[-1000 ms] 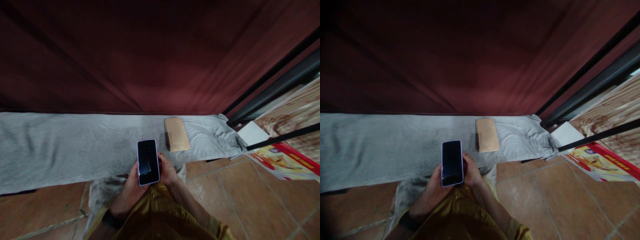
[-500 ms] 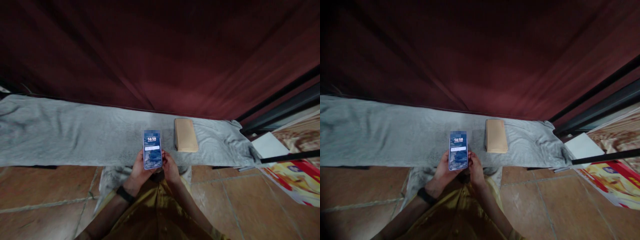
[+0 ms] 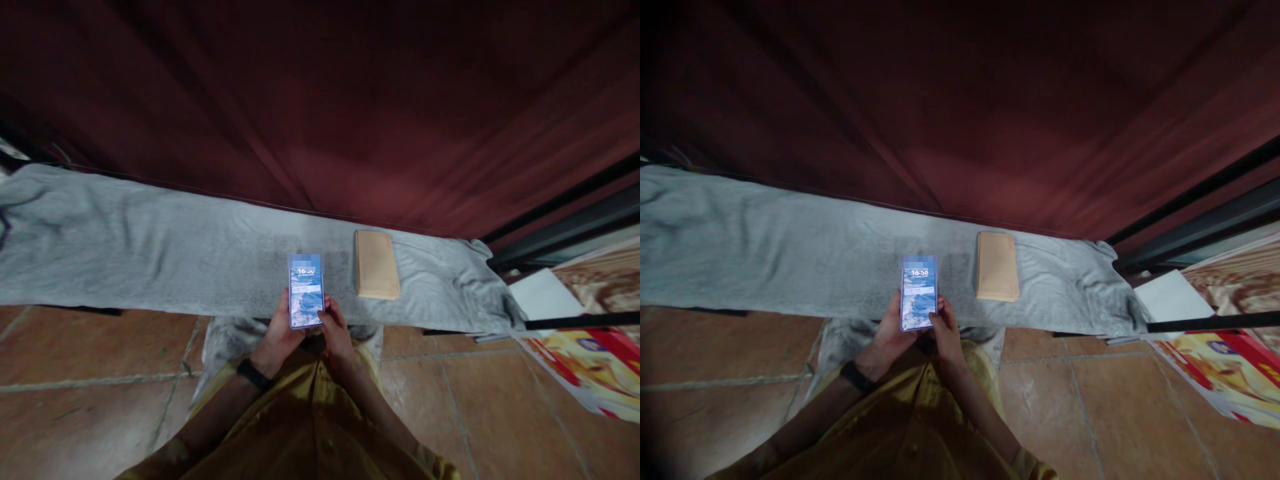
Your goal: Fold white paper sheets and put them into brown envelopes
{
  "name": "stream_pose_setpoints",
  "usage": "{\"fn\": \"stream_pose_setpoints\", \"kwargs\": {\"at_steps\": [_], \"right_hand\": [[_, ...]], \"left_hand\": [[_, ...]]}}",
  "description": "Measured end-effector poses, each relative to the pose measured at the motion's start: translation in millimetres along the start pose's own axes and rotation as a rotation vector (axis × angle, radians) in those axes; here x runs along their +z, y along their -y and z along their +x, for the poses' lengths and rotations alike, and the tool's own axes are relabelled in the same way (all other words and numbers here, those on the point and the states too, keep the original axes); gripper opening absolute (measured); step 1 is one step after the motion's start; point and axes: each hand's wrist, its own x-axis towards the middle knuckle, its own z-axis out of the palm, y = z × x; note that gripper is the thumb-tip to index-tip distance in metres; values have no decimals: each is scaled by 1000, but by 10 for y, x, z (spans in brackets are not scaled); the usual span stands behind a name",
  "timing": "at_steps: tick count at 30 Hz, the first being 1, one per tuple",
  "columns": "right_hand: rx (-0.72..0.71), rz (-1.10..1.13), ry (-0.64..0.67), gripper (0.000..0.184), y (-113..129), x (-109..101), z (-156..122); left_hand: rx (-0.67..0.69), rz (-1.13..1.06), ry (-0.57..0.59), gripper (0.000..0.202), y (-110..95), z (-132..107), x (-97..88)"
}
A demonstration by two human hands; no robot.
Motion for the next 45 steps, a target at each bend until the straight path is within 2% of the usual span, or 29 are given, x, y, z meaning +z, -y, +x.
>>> {"fn": "stream_pose_setpoints", "kwargs": {"at_steps": [9, 14, 23, 32, 36, 45], "right_hand": [[3, -15, 47, 51, 12, 64, -53], [-4, -53, 63, 44, 33, 67, -67], [-14, -31, 63, 44, 97, 119, -80], [8, -39, 50, 46, 21, 73, -44], [12, -14, 69, 43, 30, 75, -56], [-9, -62, 74, 44, 75, 67, -67]], "left_hand": [[24, 3, -77, 44, -10, -35, 99], [32, 50, -64, 47, -7, -22, 99], [45, 50, -122, 43, -11, -10, 147], [14, 15, -137, 45, -1, 1, 120], [11, 39, -116, 50, -2, -2, 133], [-1, -16, -108, 47, 10, 24, 81]]}}
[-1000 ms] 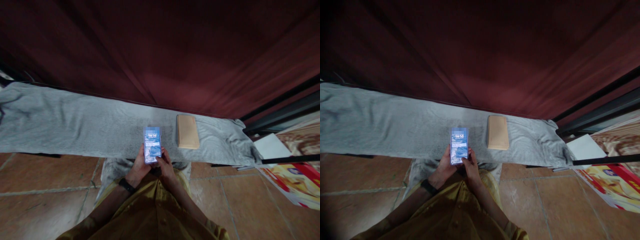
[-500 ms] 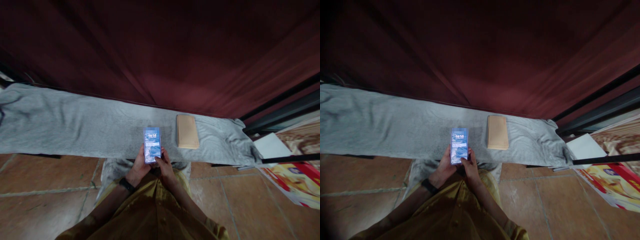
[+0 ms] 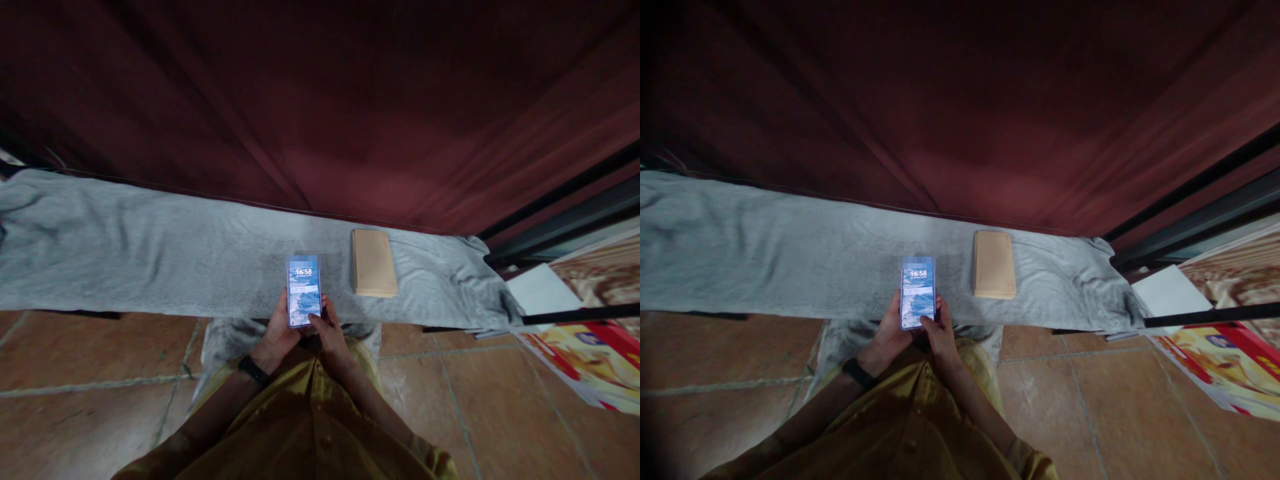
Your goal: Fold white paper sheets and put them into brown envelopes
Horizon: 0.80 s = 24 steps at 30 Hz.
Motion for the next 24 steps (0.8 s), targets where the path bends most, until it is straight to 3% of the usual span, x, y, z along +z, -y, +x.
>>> {"fn": "stream_pose_setpoints", "kwargs": {"at_steps": [14, 24], "right_hand": [[-43, -7, 34, 41, -48, -32, 21], [-10, -7, 13, 43, -25, -17, 33]], "left_hand": [[3, 61, 57, 57, 14, 37, -54], [10, 22, 48, 44, 26, 51, -62]]}}
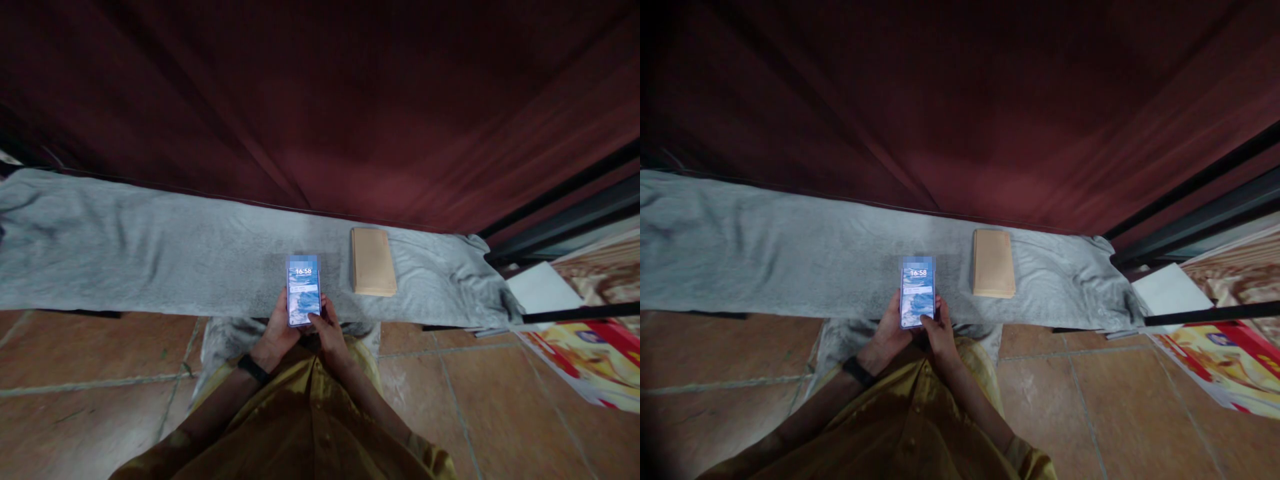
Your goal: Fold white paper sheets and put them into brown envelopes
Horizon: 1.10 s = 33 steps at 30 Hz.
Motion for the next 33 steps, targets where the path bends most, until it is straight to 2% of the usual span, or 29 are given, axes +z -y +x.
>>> {"fn": "stream_pose_setpoints", "kwargs": {"at_steps": [7, 21, 33], "right_hand": [[-6, -44, -18, 49, -107, -69, 47], [7, -1, 3, 52, -47, -23, 22], [-24, -12, -3, 42, 4, -2, 9]], "left_hand": [[-5, 24, -10, 46, -12, -20, 32], [-19, 5, 8, 48, 3, 22, -26], [6, 30, -16, 40, -2, 17, 12]]}}
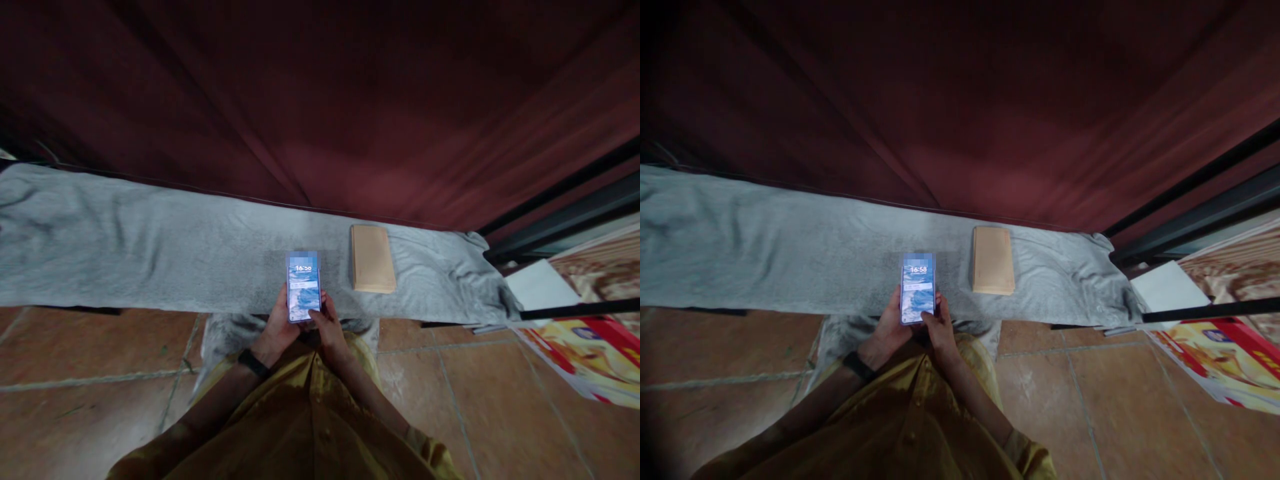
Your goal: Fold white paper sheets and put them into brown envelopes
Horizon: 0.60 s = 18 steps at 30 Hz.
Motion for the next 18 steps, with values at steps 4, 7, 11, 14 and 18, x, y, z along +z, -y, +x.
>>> {"fn": "stream_pose_setpoints", "kwargs": {"at_steps": [4, 7, 11, 14, 18], "right_hand": [[3, -23, 3, 41, -7, -6, 3], [32, -11, -9, 45, -44, -8, 4], [-16, -32, -30, 47, -108, -19, 30], [-53, -37, -14, 47, -148, -35, 69], [-67, -35, -19, 48, -193, -56, 117]], "left_hand": [[-1, -6, -8, 37, 2, 2, 4], [-8, -17, -6, 36, 5, 7, 12], [3, -11, -15, 39, 10, 14, 15], [-4, 4, -25, 41, 15, 18, 7], [6, 13, -22, 40, 22, 21, 5]]}}
